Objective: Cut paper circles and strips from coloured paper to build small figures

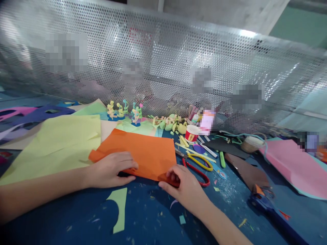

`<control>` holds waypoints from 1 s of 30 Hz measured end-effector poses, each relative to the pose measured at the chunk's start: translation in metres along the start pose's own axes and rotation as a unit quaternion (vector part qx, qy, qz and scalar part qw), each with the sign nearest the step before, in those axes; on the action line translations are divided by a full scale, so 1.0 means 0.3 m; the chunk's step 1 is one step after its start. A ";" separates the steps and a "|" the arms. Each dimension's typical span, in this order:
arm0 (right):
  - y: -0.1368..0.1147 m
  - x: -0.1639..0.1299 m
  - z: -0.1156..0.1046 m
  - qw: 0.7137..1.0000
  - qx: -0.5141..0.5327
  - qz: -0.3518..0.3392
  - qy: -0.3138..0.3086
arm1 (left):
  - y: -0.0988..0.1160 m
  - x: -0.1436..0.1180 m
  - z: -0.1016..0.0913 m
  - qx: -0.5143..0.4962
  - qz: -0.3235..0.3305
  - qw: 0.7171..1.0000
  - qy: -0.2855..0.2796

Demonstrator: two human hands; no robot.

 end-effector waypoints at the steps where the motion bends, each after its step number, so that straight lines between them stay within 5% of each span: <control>1: -0.010 -0.005 0.002 1.000 0.000 -0.013 -0.003 | 0.008 0.001 -0.001 0.009 0.015 1.000 -0.001; 12: -0.031 -0.005 -0.046 0.993 0.002 -0.066 0.098 | 0.054 -0.015 -0.050 0.158 0.066 0.984 0.055; 19: 0.091 -0.001 -0.129 0.959 0.165 0.028 0.227 | 0.005 -0.049 -0.120 0.076 -0.003 0.980 0.184; 25: 0.144 0.033 -0.090 0.945 0.269 0.038 0.182 | -0.080 -0.087 -0.147 0.014 -0.127 0.955 0.269; 27: 0.156 0.034 -0.082 0.942 0.284 0.041 0.175 | -0.057 -0.083 -0.168 0.016 -0.099 0.953 0.286; 30: 0.156 0.016 -0.096 0.950 0.246 0.029 0.190 | 0.043 -0.057 -0.179 0.015 0.040 0.964 0.264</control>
Point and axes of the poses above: each hand's wrist, its own x-axis towards the middle knuckle, its own z-axis out of the palm, y = z × x, the point moved 9 cm from there along x, towards the middle knuckle, and after that the axes turned 13 degrees about z, right-handed, at the moved point
